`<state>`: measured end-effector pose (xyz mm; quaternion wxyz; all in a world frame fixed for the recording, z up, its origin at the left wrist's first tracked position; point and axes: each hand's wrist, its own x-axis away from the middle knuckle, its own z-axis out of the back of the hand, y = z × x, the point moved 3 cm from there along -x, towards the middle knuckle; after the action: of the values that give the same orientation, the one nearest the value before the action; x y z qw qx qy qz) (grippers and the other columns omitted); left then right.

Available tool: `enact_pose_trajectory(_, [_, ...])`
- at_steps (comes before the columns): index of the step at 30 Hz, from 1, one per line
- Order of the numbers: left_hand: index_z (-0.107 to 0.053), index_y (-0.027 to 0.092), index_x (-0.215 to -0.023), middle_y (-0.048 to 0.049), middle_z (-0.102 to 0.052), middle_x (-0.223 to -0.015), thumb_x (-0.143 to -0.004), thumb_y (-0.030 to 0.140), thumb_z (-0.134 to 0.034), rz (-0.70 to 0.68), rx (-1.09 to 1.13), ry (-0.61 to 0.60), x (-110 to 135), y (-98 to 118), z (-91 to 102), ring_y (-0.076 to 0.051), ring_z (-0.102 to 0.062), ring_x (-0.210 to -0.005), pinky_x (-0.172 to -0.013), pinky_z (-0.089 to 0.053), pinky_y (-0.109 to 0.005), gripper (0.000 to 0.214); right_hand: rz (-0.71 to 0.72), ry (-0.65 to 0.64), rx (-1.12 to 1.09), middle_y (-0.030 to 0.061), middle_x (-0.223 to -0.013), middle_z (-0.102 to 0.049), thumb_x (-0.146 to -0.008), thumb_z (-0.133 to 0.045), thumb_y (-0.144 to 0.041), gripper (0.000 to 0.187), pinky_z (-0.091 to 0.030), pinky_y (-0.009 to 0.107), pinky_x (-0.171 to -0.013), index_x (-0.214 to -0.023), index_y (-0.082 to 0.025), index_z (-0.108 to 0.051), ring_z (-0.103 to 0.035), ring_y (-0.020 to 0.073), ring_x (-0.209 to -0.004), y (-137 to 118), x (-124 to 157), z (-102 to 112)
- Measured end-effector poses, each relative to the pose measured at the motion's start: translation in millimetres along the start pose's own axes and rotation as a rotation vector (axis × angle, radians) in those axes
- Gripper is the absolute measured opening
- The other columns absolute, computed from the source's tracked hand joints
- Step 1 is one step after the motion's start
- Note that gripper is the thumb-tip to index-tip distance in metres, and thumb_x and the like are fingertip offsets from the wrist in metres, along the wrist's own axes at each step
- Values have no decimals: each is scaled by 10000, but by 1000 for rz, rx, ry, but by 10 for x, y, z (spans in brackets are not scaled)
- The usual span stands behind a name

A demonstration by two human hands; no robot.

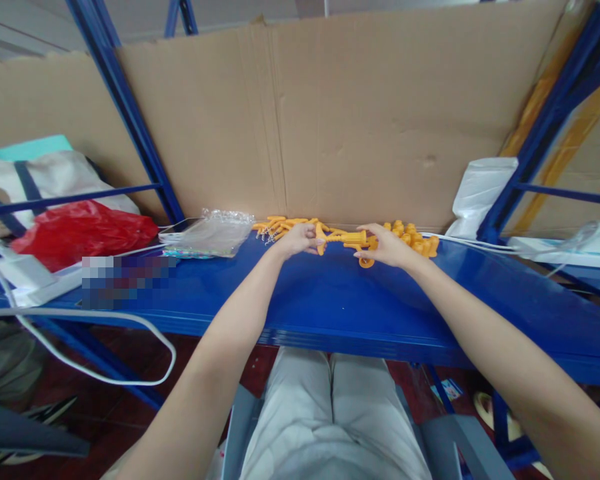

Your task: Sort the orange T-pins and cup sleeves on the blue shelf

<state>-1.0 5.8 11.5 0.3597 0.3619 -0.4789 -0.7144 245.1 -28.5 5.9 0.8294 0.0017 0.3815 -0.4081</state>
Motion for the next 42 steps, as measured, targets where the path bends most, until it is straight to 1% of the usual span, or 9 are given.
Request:
enact_pose_trajectory(4, [-604,125,-830,-16,-711,-730,-752,122,-806,-17,15,-33,36,45,-30,-123,-710,-701,-793,-622,-337,217,-8,7,0,123,-1168,-705,-747,-810,-372,507,-547,495,-940,-1206,-211,-666,-684,299,-1036,-20,20,21])
enact_pose_trajectory(12, [-638,108,-871,-55,-732,-797,-785,146,-792,-7,-12,-42,104,157,-117,-143,-722,-727,-855,-615,-405,181,116,18,147,123,-1069,-715,-885,-651,-353,238,-516,437,-877,-1065,-206,-702,-672,294,-990,-213,17,80])
enact_pose_trajectory(17, [-623,112,-896,-49,-737,-797,-770,166,-815,-14,-1,-55,80,130,-108,-137,-722,-720,-820,-621,-366,236,165,12,333,139,-1076,-727,-934,-603,-391,285,-471,416,-862,-1116,-196,-704,-663,307,-1013,-278,46,100])
enact_pose_trajectory(23, [-615,116,-900,-56,-735,-813,-807,152,-771,-22,-80,-36,41,86,-112,-154,-728,-732,-840,-620,-423,186,148,-53,442,138,-1055,-749,-957,-563,-372,307,-430,398,-851,-1145,-179,-709,-670,298,-995,-274,68,42])
enact_pose_trajectory(26, [-613,120,-895,-48,-726,-800,-809,151,-766,-39,-117,-30,23,79,-120,-159,-728,-736,-814,-626,-415,179,121,-76,475,137,-1052,-755,-952,-569,-368,296,-420,398,-850,-1124,-178,-717,-674,302,-1001,-281,67,32])
enact_pose_trajectory(31, [-599,125,-876,-28,-711,-771,-818,140,-748,-47,-166,5,29,103,-148,-133,-709,-709,-721,-618,-312,160,62,-98,485,142,-1062,-758,-941,-574,-358,298,-428,396,-853,-1117,-170,-726,-678,303,-1009,-311,62,33])
enact_pose_trajectory(34, [-596,137,-932,-24,-709,-772,-847,172,-734,-56,-194,77,31,125,-159,-130,-703,-694,-710,-601,-303,166,3,-79,470,147,-1050,-761,-936,-565,-385,320,-450,399,-845,-1085,-165,-743,-684,312,-992,-338,56,32])
enact_pose_trajectory(38, [-578,158,-1063,-39,-728,-855,-901,135,-643,-36,-282,247,21,109,-109,-123,-697,-672,-714,-573,-297,176,-187,-8,432,137,-1065,-770,-929,-544,-402,389,-495,406,-819,-1185,-177,-731,-703,327,-965,-336,64,64])
enact_pose_trajectory(42, [-621,145,-1034,-19,-704,-773,-870,86,-603,-86,-545,322,5,68,-38,-129,-658,-655,-732,-543,-286,176,-361,47,438,117,-1028,-781,-909,-535,-368,455,-521,407,-821,-1294,-183,-691,-718,319,-944,-281,90,123])
